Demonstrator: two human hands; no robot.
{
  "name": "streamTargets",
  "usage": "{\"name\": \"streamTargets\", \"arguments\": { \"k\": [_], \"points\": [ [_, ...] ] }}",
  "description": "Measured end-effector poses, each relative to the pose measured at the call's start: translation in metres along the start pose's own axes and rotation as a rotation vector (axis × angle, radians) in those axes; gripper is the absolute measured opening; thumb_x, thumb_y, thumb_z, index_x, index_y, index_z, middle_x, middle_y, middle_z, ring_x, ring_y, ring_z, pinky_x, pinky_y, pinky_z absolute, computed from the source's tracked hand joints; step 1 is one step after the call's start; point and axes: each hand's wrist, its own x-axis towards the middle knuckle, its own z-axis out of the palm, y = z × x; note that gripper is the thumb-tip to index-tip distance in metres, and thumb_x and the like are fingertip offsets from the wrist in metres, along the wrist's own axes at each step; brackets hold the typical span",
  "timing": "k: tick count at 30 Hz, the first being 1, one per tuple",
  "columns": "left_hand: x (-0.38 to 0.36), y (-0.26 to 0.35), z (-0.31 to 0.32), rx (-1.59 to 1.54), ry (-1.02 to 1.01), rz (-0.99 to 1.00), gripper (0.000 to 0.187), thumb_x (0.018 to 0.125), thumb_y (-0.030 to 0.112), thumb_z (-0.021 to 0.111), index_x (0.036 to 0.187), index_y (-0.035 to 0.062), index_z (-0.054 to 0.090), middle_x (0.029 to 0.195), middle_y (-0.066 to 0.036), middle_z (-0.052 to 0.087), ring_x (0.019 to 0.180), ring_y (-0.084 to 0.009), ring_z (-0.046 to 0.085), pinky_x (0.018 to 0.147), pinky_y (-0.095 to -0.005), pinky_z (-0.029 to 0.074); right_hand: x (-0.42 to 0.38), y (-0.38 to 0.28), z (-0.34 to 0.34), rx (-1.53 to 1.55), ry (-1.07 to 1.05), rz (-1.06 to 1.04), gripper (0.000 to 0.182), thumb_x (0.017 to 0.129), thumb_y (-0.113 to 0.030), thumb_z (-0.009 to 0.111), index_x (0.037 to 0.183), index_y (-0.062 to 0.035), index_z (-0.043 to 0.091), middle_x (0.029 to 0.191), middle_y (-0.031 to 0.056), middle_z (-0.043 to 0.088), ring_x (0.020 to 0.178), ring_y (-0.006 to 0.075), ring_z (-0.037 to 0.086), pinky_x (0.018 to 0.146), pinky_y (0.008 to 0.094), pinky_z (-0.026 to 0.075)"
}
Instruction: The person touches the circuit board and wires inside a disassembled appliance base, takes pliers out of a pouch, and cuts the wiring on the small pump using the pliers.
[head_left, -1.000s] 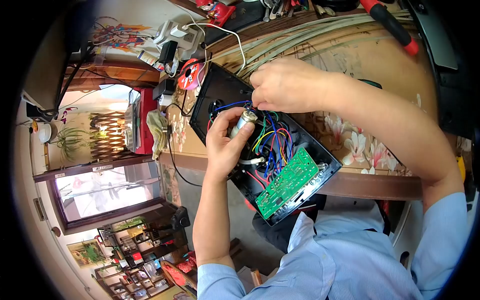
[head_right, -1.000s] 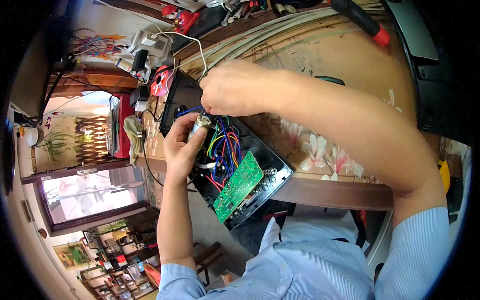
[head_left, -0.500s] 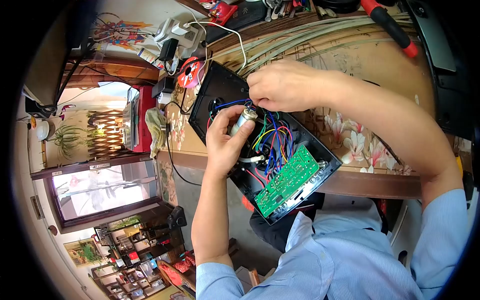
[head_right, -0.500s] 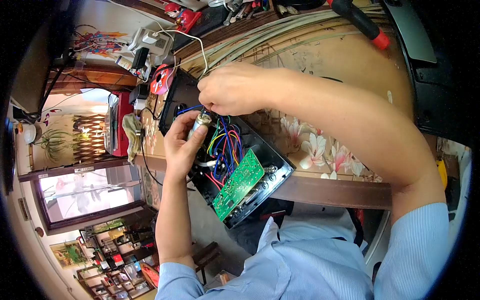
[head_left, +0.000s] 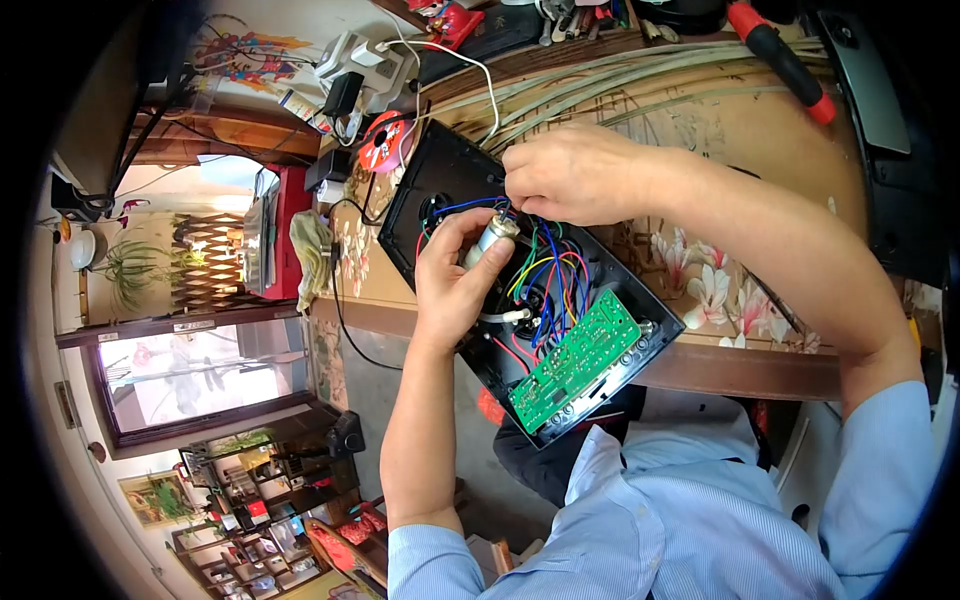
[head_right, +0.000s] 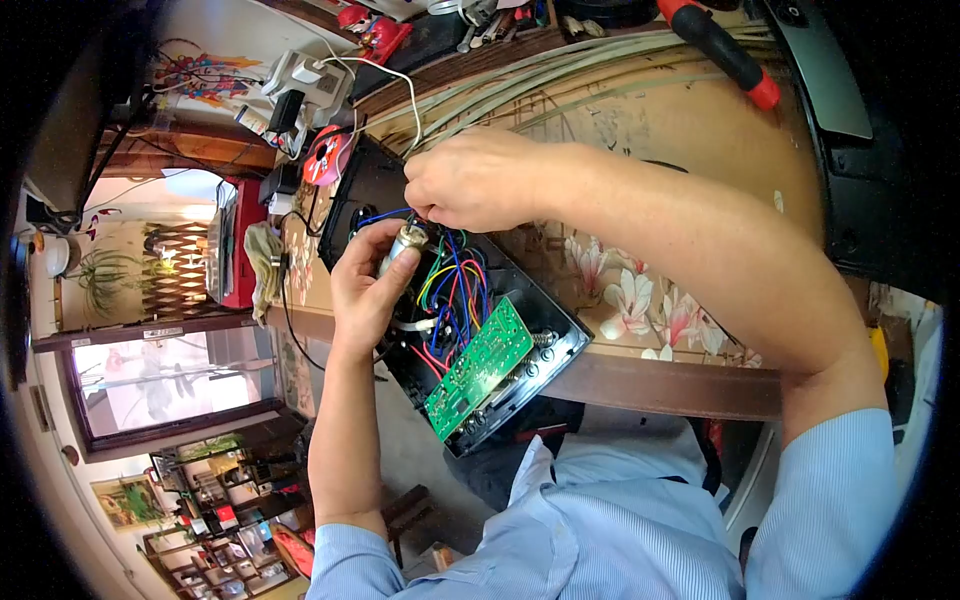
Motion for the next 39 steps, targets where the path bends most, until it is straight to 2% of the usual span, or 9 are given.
{"name": "streamTargets", "arguments": {
  "k": [6,8,11,24,27,29,33,35,39],
  "points": [
    [0.0001,0.0008,0.0005,-0.003,0.012,0.044,0.031,0.086,0.011,0.075,0.112,-0.0014,0.066,0.101,-0.006,0.065,0.092,-0.0143,0.061,0.083,-0.0276,0.048,-0.0026,0.0022,0.0052,0.003,0.071,-0.034,0.01,0.086,-0.016,0.066,0.086,-0.0062,0.064,0.087,0.0093,0.059,0.084,0.0315,0.063,0.07,0.0452,0.051],
    [0.001,-0.0026,-0.0028,0.075,-0.041,0.067,0.033,0.092,0.011,0.073,0.121,-0.0007,0.061,0.106,-0.002,0.065,0.093,-0.0095,0.058,0.084,-0.0242,0.046,-0.0032,0.0021,0.0049,0.001,0.069,-0.034,0.01,0.086,-0.015,0.066,0.086,-0.0062,0.063,0.087,0.0094,0.059,0.084,0.0316,0.063,0.069,0.0453,0.051],
    [0.0012,-0.0022,-0.0025,0.083,-0.035,0.069,0.032,0.091,0.011,0.073,0.12,-0.0008,0.062,0.106,-0.002,0.065,0.093,-0.0095,0.058,0.084,-0.0242,0.046,-0.0049,0.0014,0.005,0.007,0.08,-0.012,0.01,0.086,-0.016,0.066,0.086,-0.0058,0.063,0.087,0.0096,0.059,0.084,0.0317,0.063,0.07,0.0449,0.051],
    [0.001,0.0004,-0.0007,0.095,-0.024,0.07,0.033,0.091,0.012,0.073,0.119,-0.0012,0.063,0.106,-0.002,0.065,0.096,-0.01,0.059,0.087,-0.0247,0.047,-0.0037,-0.0047,0.0,0.032,0.008,0.092,0.013,0.089,-0.019,0.063,0.091,-0.0077,0.068,0.094,0.0085,0.064,0.091,0.0314,0.066,0.078,0.0445,0.053],
    [0.0011,-0.0009,0.0007,0.038,0.018,0.076,0.032,0.087,0.014,0.075,0.113,-0.0011,0.066,0.102,-0.007,0.066,0.094,-0.0156,0.062,0.085,-0.0282,0.048,-0.0054,-0.0039,0.0025,0.048,0.041,0.081,0.01,0.088,-0.017,0.064,0.089,-0.007,0.066,0.091,0.009,0.062,0.088,0.032,0.064,0.076,0.0448,0.051],
    [0.0012,0.0001,-0.0022,0.106,-0.026,0.072,0.033,0.091,0.013,0.074,0.119,-0.001,0.063,0.106,-0.002,0.065,0.095,-0.0097,0.059,0.086,-0.0245,0.047,-0.0054,-0.0031,0.0046,0.053,0.073,0.063,0.009,0.087,-0.015,0.066,0.087,-0.0062,0.064,0.088,0.0094,0.06,0.085,0.0325,0.063,0.073,0.0449,0.05],
    [0.0016,-0.0004,-0.0013,0.1,-0.03,0.077,0.033,0.091,0.013,0.074,0.119,-0.0009,0.063,0.106,-0.002,0.065,0.094,-0.0095,0.059,0.085,-0.0243,0.047,-0.0049,-0.0035,0.0047,0.075,0.084,0.057,0.01,0.086,-0.015,0.066,0.085,-0.0055,0.064,0.087,0.0095,0.059,0.084,0.0325,0.062,0.073,0.0443,0.05],
    [0.0017,0.0017,0.0005,0.075,0.005,0.047,0.032,0.086,0.014,0.076,0.113,-0.001,0.066,0.102,-0.007,0.066,0.093,-0.0159,0.062,0.085,-0.0284,0.048,-0.0046,-0.0034,0.0042,0.088,0.075,0.065,0.01,0.086,-0.015,0.066,0.085,-0.0052,0.064,0.087,0.0095,0.059,0.084,0.0326,0.062,0.073,0.0442,0.05],
    [0.0013,0.0008,0.0013,0.055,0.014,0.048,0.032,0.086,0.014,0.076,0.113,-0.0008,0.066,0.102,-0.007,0.066,0.093,-0.0162,0.062,0.084,-0.0285,0.049,-0.0044,-0.002,0.006,0.077,0.075,0.047,0.01,0.086,-0.015,0.066,0.084,-0.0053,0.064,0.087,0.0097,0.059,0.084,0.0328,0.062,0.073,0.0442,0.05]
  ]
}}
